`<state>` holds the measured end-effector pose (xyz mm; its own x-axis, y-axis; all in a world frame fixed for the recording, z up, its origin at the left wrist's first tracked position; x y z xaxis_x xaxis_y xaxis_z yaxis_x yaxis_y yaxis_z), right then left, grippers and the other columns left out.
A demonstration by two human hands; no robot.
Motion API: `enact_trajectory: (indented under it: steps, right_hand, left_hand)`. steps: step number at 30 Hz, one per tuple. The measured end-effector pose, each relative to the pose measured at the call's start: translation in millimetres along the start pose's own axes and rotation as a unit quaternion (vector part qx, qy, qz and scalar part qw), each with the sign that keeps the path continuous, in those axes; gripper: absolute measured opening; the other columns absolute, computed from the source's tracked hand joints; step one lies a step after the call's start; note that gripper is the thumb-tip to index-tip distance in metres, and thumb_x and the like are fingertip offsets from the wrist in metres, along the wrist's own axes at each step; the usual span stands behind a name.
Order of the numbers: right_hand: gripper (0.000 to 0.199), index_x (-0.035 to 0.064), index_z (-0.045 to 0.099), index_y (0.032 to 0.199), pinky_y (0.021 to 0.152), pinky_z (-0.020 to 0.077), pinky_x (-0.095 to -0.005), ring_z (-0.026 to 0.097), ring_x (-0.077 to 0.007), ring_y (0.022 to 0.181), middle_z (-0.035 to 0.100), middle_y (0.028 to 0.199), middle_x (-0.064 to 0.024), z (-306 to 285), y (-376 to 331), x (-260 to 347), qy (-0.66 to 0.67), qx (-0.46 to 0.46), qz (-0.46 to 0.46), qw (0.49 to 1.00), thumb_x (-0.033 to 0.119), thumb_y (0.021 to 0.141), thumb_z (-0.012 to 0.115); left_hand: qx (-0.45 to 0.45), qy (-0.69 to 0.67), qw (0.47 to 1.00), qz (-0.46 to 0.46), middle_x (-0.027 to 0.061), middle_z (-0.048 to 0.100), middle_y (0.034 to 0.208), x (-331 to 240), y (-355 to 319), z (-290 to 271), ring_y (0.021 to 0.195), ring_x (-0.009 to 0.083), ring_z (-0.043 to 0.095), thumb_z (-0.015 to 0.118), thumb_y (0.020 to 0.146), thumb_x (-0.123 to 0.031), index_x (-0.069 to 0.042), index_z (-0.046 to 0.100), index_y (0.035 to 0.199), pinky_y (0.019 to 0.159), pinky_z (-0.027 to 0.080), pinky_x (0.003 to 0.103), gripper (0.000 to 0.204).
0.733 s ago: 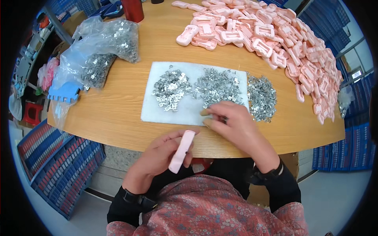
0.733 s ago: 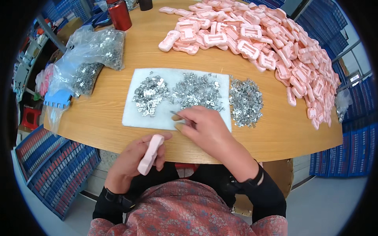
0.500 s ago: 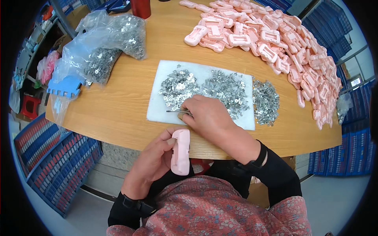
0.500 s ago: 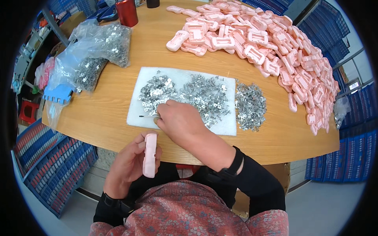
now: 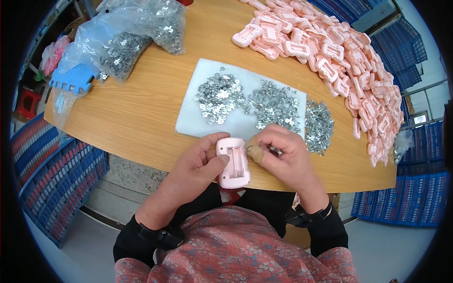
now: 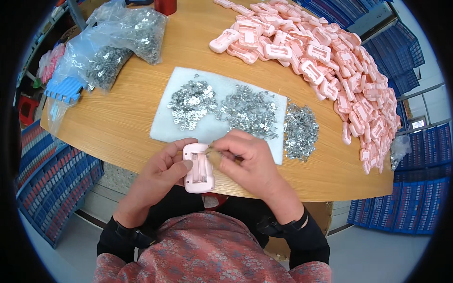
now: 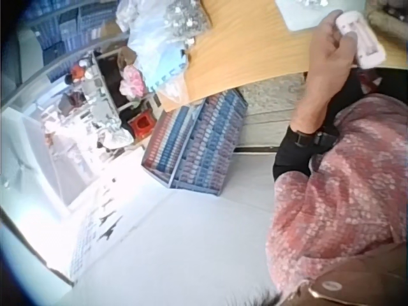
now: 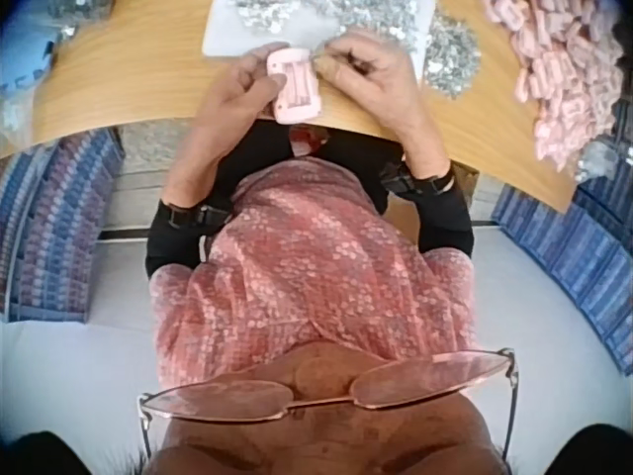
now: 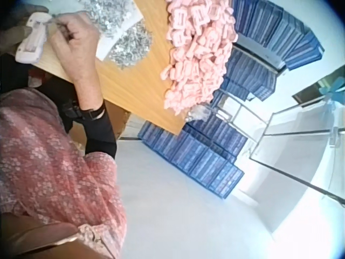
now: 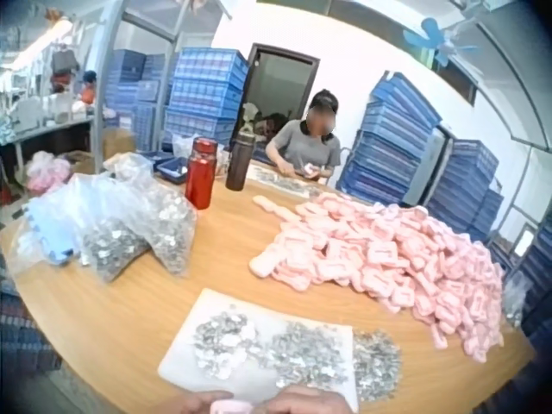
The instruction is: The person sits at a table and assembles pink plastic hair clips by inserting small metal components into them. They use a small pointed tool to push the metal pieces into the plastic slots. The person handles the clips one at a time, picking them from a pile and placing them back after assembly.
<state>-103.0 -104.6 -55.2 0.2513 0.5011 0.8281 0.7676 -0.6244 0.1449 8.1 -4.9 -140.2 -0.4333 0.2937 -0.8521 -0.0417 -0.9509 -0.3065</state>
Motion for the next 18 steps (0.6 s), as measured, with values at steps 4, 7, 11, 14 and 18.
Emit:
enact_trajectory:
  steps: [4,7,11,14,18]
  right_hand:
    - [0.017,0.0040,0.070,0.093,0.062,0.0493,-0.0327,0.061,-0.0208,0.068,0.059,0.078,-0.0066,0,-10,8,-0.067,-0.014,-0.028,0.997,0.002,0.077,0.072]
    - [0.018,0.0064,0.070,0.092,0.062,0.0506,-0.0348,0.061,-0.0252,0.072,0.058,0.078,-0.0076,2,-15,16,-0.159,-0.019,-0.102,0.982,0.004,0.075,0.074]
    - [0.021,0.0085,0.069,0.095,0.063,0.0515,-0.0374,0.061,-0.0276,0.075,0.055,0.078,-0.0081,8,-22,22,-0.240,-0.004,-0.126,0.962,0.007,0.075,0.075]
    - [0.024,0.0075,0.068,0.098,0.064,0.0520,-0.0387,0.062,-0.0283,0.075,0.057,0.081,-0.0083,8,-28,14,-0.234,0.004,-0.095,0.968,0.007,0.075,0.075]
    - [0.026,0.0049,0.065,0.104,0.065,0.0525,-0.0379,0.063,-0.0297,0.075,0.060,0.085,-0.0107,-5,-37,2,-0.186,-0.017,-0.033,0.982,0.008,0.080,0.073]
  left_hand:
    - [0.019,0.027,0.999,0.001,0.0083,0.066,0.116,-3,6,15,0.100,0.0114,0.065,0.053,0.102,-0.009,0.001,0.038,0.147,0.081,0.054,0.025,0.048]
    - [0.022,0.045,0.999,-0.018,0.0091,0.066,0.117,-2,10,22,0.101,0.0116,0.064,0.053,0.102,-0.007,0.003,0.039,0.145,0.080,0.054,0.025,0.046]
    - [0.019,0.052,0.998,-0.020,0.0092,0.067,0.117,6,14,25,0.101,0.0115,0.064,0.052,0.102,-0.005,0.004,0.041,0.144,0.079,0.054,0.025,0.044]
    - [0.022,0.068,0.997,-0.040,0.0083,0.067,0.115,14,18,25,0.098,0.0104,0.065,0.053,0.102,-0.006,0.004,0.042,0.143,0.077,0.054,0.024,0.044]
    - [0.022,0.066,0.997,-0.046,0.0071,0.067,0.113,13,16,26,0.094,0.0093,0.064,0.054,0.101,-0.008,0.004,0.043,0.143,0.073,0.053,0.023,0.044]
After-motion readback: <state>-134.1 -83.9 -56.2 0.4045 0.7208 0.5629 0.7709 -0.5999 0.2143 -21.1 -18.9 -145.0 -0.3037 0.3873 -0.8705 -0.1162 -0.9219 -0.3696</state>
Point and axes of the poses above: each hand's wrist, its own y-axis towards the middle knuckle, its own z-axis out of the palm, x = y × z, the point moved 10 cm from there along y, towards the middle knuckle
